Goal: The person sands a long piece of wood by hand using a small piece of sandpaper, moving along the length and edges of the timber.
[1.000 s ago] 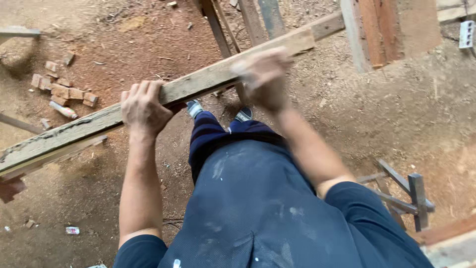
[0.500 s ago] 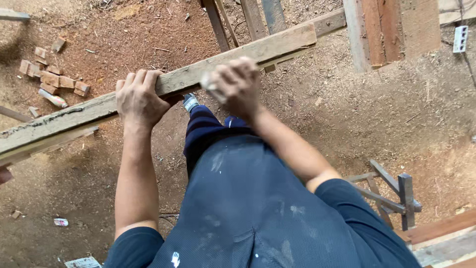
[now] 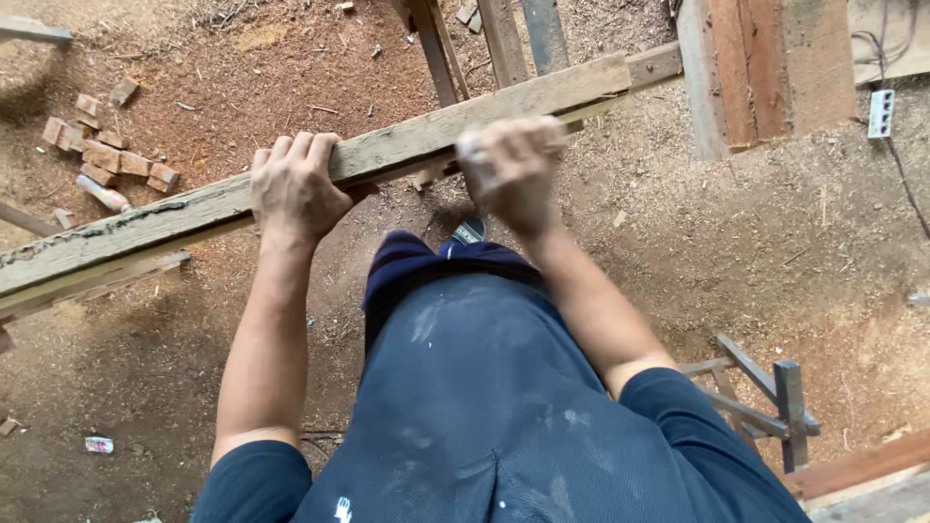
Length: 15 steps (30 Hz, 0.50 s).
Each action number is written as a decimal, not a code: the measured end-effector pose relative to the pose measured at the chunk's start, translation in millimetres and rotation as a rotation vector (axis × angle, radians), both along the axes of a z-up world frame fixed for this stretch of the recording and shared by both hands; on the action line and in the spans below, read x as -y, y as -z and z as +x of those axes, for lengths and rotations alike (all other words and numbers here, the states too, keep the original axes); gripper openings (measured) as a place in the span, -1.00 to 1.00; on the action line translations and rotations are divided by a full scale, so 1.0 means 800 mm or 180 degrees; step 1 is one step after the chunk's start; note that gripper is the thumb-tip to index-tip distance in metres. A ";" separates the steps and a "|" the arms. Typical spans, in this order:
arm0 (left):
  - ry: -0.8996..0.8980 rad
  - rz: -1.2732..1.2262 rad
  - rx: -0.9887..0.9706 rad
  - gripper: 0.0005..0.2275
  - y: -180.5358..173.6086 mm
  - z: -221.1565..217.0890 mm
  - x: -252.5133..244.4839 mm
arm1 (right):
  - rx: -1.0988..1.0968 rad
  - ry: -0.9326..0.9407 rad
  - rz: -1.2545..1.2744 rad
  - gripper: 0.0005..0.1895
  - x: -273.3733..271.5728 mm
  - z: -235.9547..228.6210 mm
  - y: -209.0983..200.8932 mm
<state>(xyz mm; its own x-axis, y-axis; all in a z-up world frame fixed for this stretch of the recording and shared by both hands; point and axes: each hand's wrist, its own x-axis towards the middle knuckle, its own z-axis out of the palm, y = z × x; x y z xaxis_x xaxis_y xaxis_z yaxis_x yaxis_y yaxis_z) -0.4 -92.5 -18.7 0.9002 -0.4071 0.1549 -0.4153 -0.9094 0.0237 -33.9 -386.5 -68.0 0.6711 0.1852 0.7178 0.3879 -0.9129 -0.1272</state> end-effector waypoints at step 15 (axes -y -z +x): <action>0.0135 -0.0030 -0.0012 -0.64 -0.010 0.002 0.001 | 0.1151 0.1608 -0.0563 -0.83 0.197 -0.009 0.024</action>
<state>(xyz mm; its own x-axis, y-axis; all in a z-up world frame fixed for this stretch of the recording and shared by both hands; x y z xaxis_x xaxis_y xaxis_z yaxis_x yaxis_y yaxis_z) 1.6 -93.5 -11.1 0.8827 -0.4434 0.1555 -0.4534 -0.8907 0.0339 -40.7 -543.8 -87.5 0.4282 0.0460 0.9025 -0.1051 -0.9894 0.1002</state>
